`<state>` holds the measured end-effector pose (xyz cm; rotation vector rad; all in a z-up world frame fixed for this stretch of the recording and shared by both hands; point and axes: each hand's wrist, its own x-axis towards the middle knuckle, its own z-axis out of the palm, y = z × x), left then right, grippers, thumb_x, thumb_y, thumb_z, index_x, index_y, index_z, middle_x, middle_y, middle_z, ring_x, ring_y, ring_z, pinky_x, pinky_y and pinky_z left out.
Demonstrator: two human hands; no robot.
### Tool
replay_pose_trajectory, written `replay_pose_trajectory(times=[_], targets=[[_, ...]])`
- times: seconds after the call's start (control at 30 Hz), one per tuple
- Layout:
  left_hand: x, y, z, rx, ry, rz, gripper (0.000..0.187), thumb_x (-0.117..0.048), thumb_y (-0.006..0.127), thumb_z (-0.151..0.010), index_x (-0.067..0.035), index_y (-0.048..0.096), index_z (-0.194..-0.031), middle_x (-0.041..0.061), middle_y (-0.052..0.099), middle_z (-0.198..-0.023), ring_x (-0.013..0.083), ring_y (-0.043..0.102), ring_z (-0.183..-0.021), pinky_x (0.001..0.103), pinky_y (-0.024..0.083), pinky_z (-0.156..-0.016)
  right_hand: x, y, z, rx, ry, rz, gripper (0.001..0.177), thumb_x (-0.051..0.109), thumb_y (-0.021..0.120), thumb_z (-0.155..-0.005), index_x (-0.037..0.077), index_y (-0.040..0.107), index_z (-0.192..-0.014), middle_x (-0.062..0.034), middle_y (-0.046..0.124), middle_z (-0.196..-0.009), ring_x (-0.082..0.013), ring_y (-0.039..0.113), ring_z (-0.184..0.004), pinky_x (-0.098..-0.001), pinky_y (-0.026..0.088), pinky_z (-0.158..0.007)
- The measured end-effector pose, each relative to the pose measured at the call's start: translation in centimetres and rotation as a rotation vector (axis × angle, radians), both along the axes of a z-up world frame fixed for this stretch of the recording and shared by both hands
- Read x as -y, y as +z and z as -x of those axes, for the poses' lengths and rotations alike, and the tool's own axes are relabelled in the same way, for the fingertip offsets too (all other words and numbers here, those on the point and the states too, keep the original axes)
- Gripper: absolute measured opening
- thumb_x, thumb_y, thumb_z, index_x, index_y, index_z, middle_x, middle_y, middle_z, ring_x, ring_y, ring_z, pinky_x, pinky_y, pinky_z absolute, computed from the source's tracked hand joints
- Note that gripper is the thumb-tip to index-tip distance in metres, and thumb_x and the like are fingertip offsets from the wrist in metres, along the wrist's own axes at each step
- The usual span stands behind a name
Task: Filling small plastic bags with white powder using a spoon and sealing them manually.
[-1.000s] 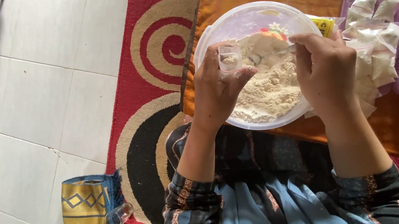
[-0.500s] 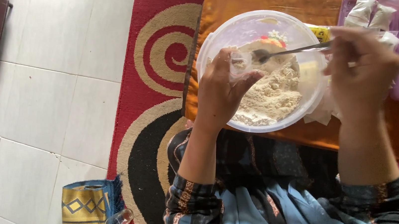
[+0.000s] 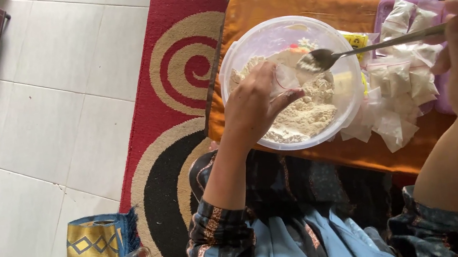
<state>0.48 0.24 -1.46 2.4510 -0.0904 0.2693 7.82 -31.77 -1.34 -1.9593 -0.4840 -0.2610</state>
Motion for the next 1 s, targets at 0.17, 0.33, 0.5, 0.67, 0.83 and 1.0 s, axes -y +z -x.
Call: replay_pose_trajectory(times=[0.17,0.33,0.5,0.67,0.83,1.0], targets=[[0.0,0.4,0.1,0.01,-0.008,0.014,0.068,-0.058,0.061,-0.082,0.002,0.06,-0.113,0.013,0.069,-0.084,0.0213,0.067,-0.066,0.033,0.057,-0.059,-4.1,3.2,1.9,0.006,0.081,-0.058,0.014,-0.019,0.051,-0.131,-0.012,0.055,-0.143,-0.0202,0.06,-0.108,-0.0171,0.05,-0.072,-0.0265,0.044,-0.066],[-0.1,0.5,0.4,0.088,-0.016,0.092,0.058,-0.057,0.053,-0.088,-0.002,0.062,-0.101,0.006,0.064,-0.073,0.0135,0.056,-0.051,0.026,0.048,-0.046,-7.1,5.7,3.0,0.44,0.22,0.197,0.009,-0.027,0.068,-0.116,-0.02,0.071,-0.121,-0.0251,0.069,-0.084,-0.026,0.068,-0.066,-0.0438,0.064,-0.094],[-0.2,1.9,0.7,0.188,0.036,0.245,0.056,-0.033,0.076,-0.081,0.012,0.061,-0.113,0.018,0.075,-0.081,0.0205,0.07,-0.059,0.028,0.057,-0.052,-6.5,5.4,4.4,0.609,0.327,0.15,0.012,-0.018,0.069,-0.098,-0.012,0.073,-0.107,-0.0161,0.073,-0.077,-0.0244,0.066,-0.064,-0.0496,0.028,-0.131],[-0.3,1.8,0.6,0.217,0.014,0.237,0.043,-0.032,0.067,-0.09,0.003,0.06,-0.113,0.014,0.071,-0.083,0.0197,0.065,-0.059,0.031,0.053,-0.056,-4.9,6.0,5.6,0.672,0.33,0.195,0.014,-0.024,0.074,-0.096,-0.012,0.069,-0.102,-0.0292,0.076,-0.1,-0.0335,0.073,-0.083,-0.042,0.058,-0.087],[-0.2,1.8,0.9,0.197,0.03,0.229,0.036,-0.032,0.057,-0.097,-0.001,0.058,-0.116,0.015,0.071,-0.092,0.022,0.067,-0.065,0.034,0.055,-0.058,-0.7,1.8,6.7,0.508,0.268,0.056,0.031,-0.032,0.048,-0.105,-0.02,0.048,-0.133,-0.0325,0.066,-0.106,-0.0215,0.049,-0.064,-0.0336,0.04,-0.062],[-0.2,1.1,0.8,0.175,0.047,0.212,0.048,-0.04,0.058,-0.095,0.001,0.054,-0.118,0.016,0.071,-0.085,0.0245,0.07,-0.067,0.035,0.057,-0.06,-3.1,3.9,6.7,0.243,0.017,0.29,0.024,-0.036,0.062,-0.127,-0.021,0.059,-0.146,-0.0271,0.065,-0.106,-0.0318,0.066,-0.087,-0.0364,0.047,-0.069]])
